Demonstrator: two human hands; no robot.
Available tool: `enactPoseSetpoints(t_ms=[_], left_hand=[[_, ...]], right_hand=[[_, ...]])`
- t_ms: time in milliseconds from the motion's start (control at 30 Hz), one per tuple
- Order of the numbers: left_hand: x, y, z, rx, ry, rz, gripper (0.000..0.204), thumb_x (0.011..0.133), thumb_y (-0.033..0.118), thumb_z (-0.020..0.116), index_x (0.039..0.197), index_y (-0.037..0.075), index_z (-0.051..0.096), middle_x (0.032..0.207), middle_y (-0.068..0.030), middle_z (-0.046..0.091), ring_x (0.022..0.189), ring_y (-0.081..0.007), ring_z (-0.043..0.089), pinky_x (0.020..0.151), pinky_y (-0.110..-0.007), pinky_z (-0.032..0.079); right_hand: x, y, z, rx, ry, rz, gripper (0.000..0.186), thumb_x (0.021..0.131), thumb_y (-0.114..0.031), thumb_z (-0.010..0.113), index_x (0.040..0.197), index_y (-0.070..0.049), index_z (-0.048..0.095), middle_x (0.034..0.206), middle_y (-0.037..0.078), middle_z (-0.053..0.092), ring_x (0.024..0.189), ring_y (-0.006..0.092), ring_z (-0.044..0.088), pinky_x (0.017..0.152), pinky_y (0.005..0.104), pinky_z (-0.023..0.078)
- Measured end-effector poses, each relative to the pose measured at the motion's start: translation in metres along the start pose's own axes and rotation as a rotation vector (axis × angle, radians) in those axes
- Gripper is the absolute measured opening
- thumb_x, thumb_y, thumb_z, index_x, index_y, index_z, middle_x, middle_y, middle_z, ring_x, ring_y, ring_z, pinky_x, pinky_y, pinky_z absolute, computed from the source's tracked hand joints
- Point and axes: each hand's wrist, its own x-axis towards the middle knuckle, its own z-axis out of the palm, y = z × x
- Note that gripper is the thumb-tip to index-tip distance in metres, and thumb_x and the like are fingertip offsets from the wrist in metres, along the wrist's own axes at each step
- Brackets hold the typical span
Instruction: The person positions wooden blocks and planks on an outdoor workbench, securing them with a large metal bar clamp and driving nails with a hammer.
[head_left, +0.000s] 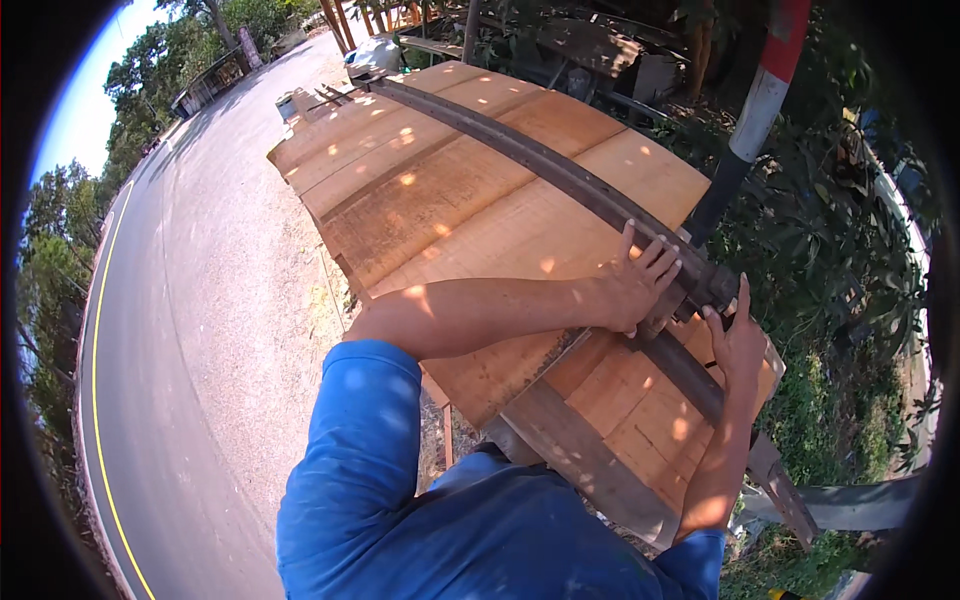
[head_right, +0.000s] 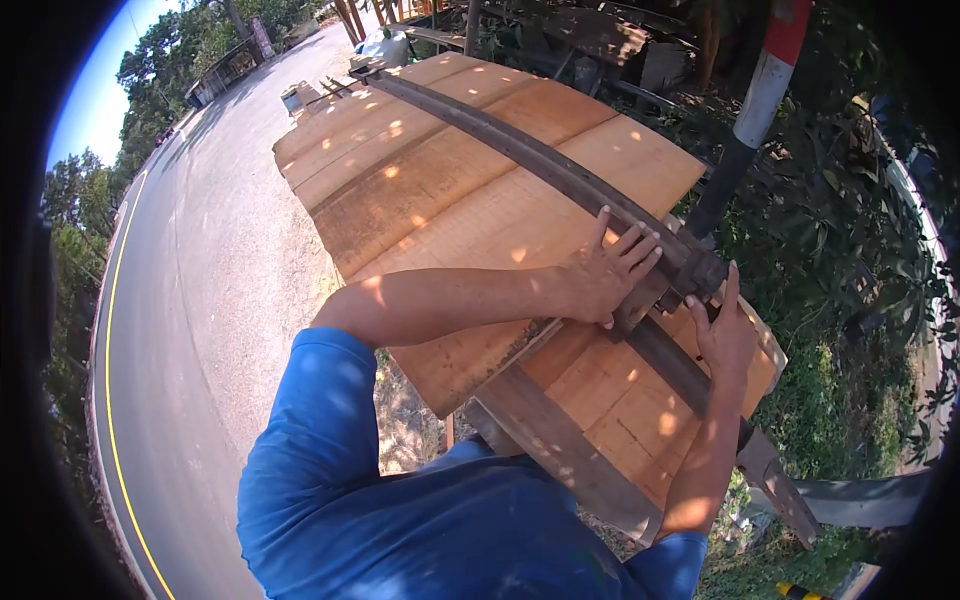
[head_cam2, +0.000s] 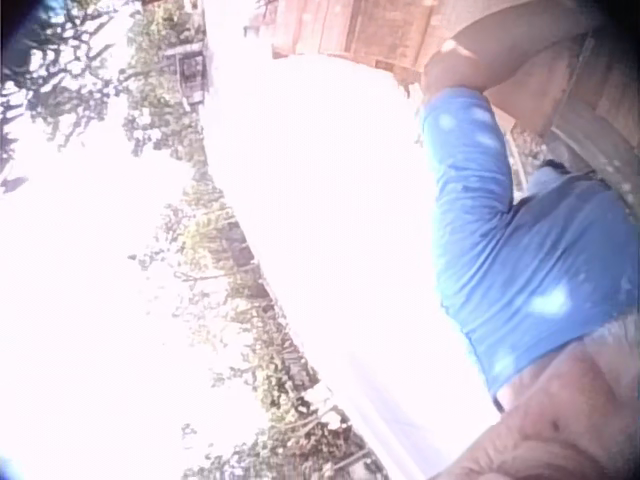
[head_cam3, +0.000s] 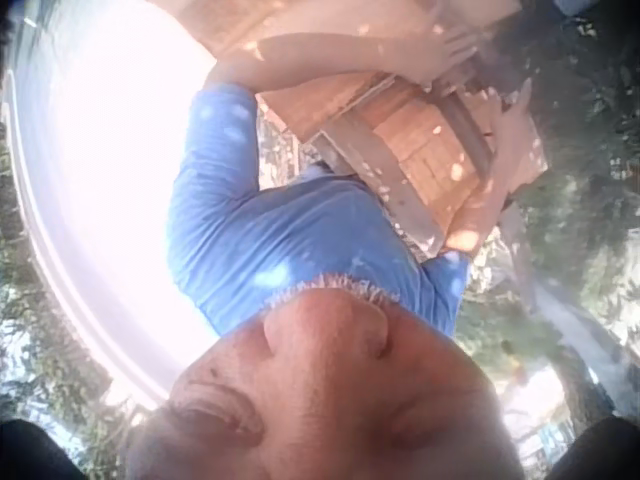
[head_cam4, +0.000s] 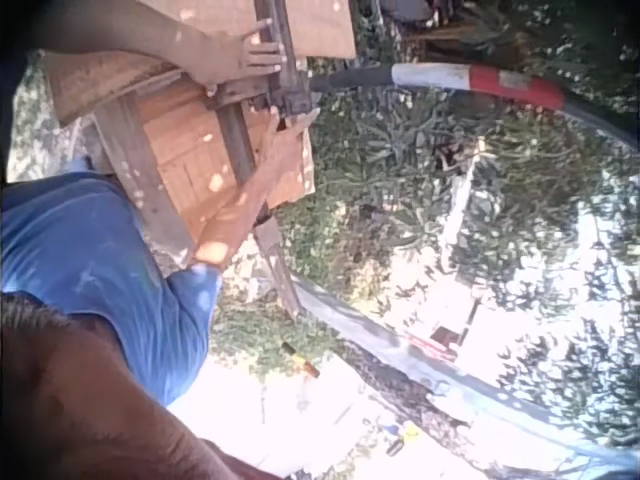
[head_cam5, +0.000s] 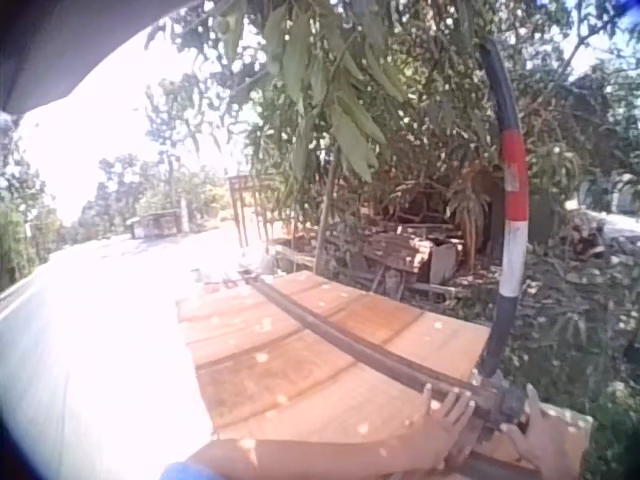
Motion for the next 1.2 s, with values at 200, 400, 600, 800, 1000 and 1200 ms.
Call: enactPoseSetpoints(t_ms=[200,400,600,800,1000,1200], left_hand=[[0.003,-0.010,0.004,-0.021,0.030,-0.086,0.129,0.063,0.054,0.085,0.155,0.000,0.013,0.162,-0.0181,0.018,0.151,-0.0341,0.012,0.113,-0.073,0.004],[0.004,-0.006,0.010,-0.046,0.083,-0.086,0.128,0.060,0.051,0.087,0.155,0.004,0.016,0.162,-0.0169,0.016,0.151,-0.0342,0.013,0.114,-0.073,0.000],[0.004,0.001,-0.002,-0.084,-0.002,-0.071,0.094,0.065,0.045,0.086,0.144,0.019,0.042,0.160,-0.0158,0.020,0.151,-0.0330,0.012,0.114,-0.073,0.009],[0.004,-0.001,0.005,-0.010,0.125,0.020,0.058,0.064,0.042,0.086,0.113,0.017,0.067,0.159,-0.0127,0.022,0.150,-0.0349,0.014,0.113,-0.075,0.013],[-0.002,-0.003,0.007,0.007,0.245,0.116,0.046,0.065,0.038,0.086,0.102,0.015,0.068,0.158,-0.0138,0.021,0.149,-0.0350,0.015,0.112,-0.075,0.016],[-0.004,-0.002,0.004,0.016,0.275,0.089,0.046,0.066,0.034,0.085,0.102,0.012,0.067,0.158,-0.0134,0.023,0.149,-0.0343,0.017,0.113,-0.074,0.015]], right_hand=[[0.000,0.006,0.002,-0.010,-0.012,0.056,0.093,0.077,-0.068,0.068,0.153,-0.023,0.034,0.084,0.020,0.070,0.077,0.0370,0.070,0.064,0.0454,0.052],[0.000,0.019,0.010,0.024,0.082,-0.015,0.093,0.076,-0.062,0.073,0.152,-0.023,0.036,0.083,0.019,0.070,0.077,0.0363,0.069,0.068,0.0459,0.052],[-0.006,0.022,0.011,0.029,0.152,-0.052,0.098,0.069,-0.056,0.082,0.150,-0.023,0.038,0.085,0.016,0.071,0.073,0.0338,0.069,0.064,0.0433,0.052],[-0.007,0.011,-0.011,-0.048,0.121,-0.038,0.097,0.069,-0.055,0.082,0.149,-0.019,0.040,0.085,0.016,0.071,0.072,0.0322,0.069,0.064,0.0437,0.054],[-0.010,0.014,-0.001,-0.069,0.327,-0.222,0.100,0.065,-0.064,0.077,0.147,-0.016,0.044,0.064,0.009,0.066,0.053,0.0261,0.065,0.048,0.0391,0.047],[-0.019,0.000,-0.014,-0.108,0.223,-0.143,0.096,0.067,-0.060,0.079,0.144,-0.014,0.046,0.077,0.012,0.070,0.065,0.0272,0.069,0.054,0.0400,0.052]])
